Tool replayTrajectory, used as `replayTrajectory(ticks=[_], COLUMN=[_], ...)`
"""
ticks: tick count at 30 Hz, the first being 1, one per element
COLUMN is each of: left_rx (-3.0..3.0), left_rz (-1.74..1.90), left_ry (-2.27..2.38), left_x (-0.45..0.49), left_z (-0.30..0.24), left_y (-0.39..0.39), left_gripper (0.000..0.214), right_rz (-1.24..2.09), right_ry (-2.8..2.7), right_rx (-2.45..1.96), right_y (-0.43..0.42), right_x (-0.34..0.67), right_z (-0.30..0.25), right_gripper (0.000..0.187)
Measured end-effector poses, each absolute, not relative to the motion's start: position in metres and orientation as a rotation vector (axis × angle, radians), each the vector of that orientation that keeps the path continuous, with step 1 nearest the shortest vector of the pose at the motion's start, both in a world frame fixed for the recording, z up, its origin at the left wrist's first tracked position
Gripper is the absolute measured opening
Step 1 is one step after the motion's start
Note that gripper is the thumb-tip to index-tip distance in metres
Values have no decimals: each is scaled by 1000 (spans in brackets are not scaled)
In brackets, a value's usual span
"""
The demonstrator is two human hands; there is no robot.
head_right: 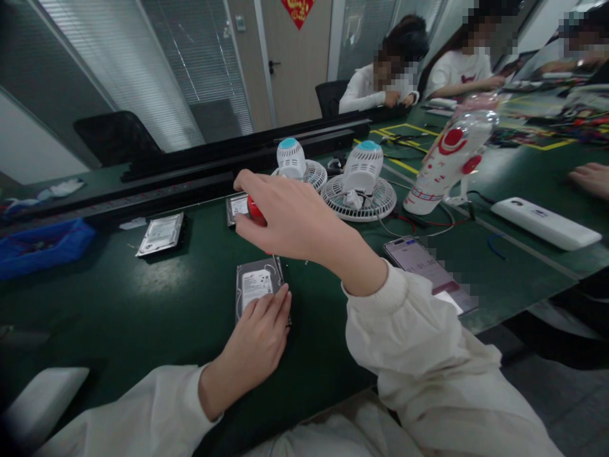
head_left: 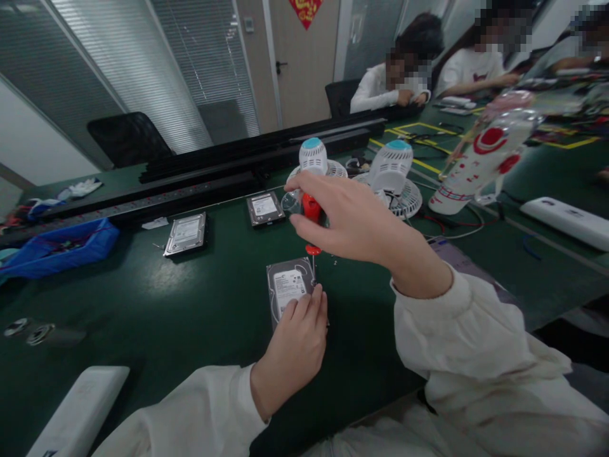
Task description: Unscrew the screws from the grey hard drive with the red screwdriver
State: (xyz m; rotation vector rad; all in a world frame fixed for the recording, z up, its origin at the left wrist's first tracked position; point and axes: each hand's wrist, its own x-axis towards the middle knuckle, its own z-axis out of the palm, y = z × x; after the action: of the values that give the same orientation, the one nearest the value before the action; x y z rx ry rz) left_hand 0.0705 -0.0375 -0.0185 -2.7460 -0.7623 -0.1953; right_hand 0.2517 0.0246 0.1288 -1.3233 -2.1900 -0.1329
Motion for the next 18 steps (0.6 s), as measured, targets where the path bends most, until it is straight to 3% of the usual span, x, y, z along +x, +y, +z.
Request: replayTrajectory(ticks=[11, 18], left_rx=[-2746, -2749], left_rz=[-175, -180], left_ry=[-768, -756], left_x=[71, 70], left_z=[-18, -20], left_y=[-38, -37], left_gripper=[54, 55], right_rz=[-13, -94], right_ry=[-2205, -2183], right_rx=[-1211, -1196], right_y=[26, 33], right_x=[249, 258], right_z=[130, 128], right_gripper=[17, 28])
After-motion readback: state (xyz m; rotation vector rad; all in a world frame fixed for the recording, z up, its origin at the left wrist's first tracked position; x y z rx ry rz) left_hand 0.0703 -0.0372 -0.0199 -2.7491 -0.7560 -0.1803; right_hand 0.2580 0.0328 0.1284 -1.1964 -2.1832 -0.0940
